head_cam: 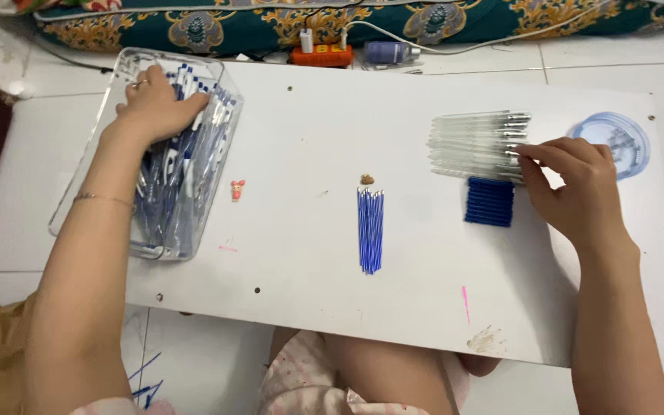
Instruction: The person assembles blue ballpoint pens by inserting blue ink cartridges into clear pen barrels. They pick up cartridges and barrels from the table, insert the cartridges, and place the assembled pens aside.
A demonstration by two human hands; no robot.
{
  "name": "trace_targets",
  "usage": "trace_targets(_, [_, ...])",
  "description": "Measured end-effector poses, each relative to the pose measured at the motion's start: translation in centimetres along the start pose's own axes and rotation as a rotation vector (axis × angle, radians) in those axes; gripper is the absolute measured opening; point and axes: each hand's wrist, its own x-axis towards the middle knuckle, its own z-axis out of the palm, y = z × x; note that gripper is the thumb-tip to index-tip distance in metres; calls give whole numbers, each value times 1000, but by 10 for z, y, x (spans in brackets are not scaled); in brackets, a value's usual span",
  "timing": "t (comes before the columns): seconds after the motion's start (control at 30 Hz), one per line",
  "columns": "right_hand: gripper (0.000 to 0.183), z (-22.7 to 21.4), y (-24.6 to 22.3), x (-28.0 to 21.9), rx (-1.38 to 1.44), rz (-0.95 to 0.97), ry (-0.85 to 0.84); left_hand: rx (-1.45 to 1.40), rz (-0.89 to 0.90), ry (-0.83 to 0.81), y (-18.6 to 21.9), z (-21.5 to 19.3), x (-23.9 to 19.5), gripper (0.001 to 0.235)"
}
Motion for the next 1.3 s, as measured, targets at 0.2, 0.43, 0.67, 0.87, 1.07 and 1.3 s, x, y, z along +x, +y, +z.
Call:
trace_targets(0.2, [16,5,10,-6,-51,-16,-17,-30,94,134,-14,19,15,81])
trace_targets(0.43, [19,3,9,-6,-36,-5,-47,-58,87,177,-20,25,16,75])
trace_targets(0.67, [15,4,10,-6,-58,5,-79,-104,7,138,-19,19,11,80])
trace_targets(0.87, [15,3,11,-5,-54,13,-99,-61,18,198,-30,28,26,82])
trace_targets(1.07, [16,2,10,-7,-38,7,-80,-230,39,210,-37,19,19,42])
trace_targets(1.3, [17,1,12,-5,-64,8,-94,-298,170,315,-54,18,29,27])
